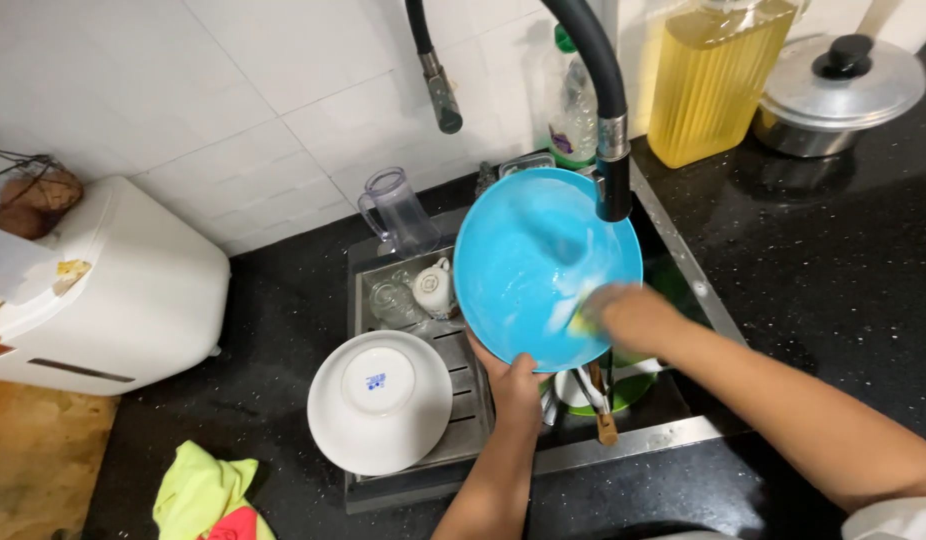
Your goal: Wash dishes, bowls, and cutlery in a kitchen sink using a sponge and soap.
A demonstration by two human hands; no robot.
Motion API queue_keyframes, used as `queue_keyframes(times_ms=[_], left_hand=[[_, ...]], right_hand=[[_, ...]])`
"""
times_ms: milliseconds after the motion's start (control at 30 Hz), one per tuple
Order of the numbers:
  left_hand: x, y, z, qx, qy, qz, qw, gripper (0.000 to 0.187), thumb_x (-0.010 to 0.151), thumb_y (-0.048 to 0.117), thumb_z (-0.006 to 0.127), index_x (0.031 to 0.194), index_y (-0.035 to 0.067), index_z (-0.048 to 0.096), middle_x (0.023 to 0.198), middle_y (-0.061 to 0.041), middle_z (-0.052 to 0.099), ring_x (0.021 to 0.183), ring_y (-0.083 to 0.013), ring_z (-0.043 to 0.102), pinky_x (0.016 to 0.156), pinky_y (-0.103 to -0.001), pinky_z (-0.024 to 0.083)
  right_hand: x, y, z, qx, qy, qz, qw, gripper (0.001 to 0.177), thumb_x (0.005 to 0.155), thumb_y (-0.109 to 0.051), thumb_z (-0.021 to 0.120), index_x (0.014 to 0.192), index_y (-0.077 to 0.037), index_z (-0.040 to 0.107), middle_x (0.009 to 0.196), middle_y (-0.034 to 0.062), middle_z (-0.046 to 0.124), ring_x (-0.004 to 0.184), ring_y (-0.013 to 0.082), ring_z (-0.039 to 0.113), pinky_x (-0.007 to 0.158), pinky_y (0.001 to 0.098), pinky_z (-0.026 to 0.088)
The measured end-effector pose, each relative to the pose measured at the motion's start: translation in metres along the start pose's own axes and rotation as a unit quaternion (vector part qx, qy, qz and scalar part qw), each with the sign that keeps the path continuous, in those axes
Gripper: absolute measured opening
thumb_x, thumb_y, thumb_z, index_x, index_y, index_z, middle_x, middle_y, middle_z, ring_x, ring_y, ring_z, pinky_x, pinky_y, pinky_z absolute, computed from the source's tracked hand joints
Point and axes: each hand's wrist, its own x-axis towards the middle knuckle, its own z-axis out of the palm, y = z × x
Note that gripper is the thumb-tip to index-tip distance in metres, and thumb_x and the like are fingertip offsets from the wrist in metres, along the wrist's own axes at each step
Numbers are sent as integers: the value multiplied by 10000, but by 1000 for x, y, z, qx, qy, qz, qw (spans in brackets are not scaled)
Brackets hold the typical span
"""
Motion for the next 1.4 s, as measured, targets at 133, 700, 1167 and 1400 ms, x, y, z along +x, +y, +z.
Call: queue_keyframes(times_ms=[133,700,1167,1400], left_hand=[[3,-10,-4,25,-11,-26,999,1042,724,-28,440,1616,279,-1,1462,-148,469,1144,-297,651,671,-339,643],[-3,-26,-4,-36,-86,-96,991,1051,736,-57,418,1598,337,-36,1487,-167,436,1139,-301,655,695,-396,666],[2,-18,-9,-91,-83,-156,980,1082,698,-79,384,1560,398,-63,1430,-193,450,1164,-388,646,833,-589,638],[11,-22,-8,-52,-107,-157,980,1070,730,-86,380,1566,402,-75,1467,-206,424,1216,-404,617,869,-595,630]], right_hand=[[6,2,27,-4,-80,100,992,532,768,-53,723,1288,-109,626,1347,123,588,1256,319,588,1081,399,471],[73,14,37,-77,107,-33,991,412,795,-74,662,1181,70,660,1263,299,626,1152,400,632,979,450,526],[135,12,6,136,309,14,941,307,815,-28,663,1101,22,563,1019,247,610,983,436,622,875,495,510],[139,13,-2,15,431,-24,902,303,846,-67,637,1129,4,553,1106,261,583,1008,450,604,829,512,537]])
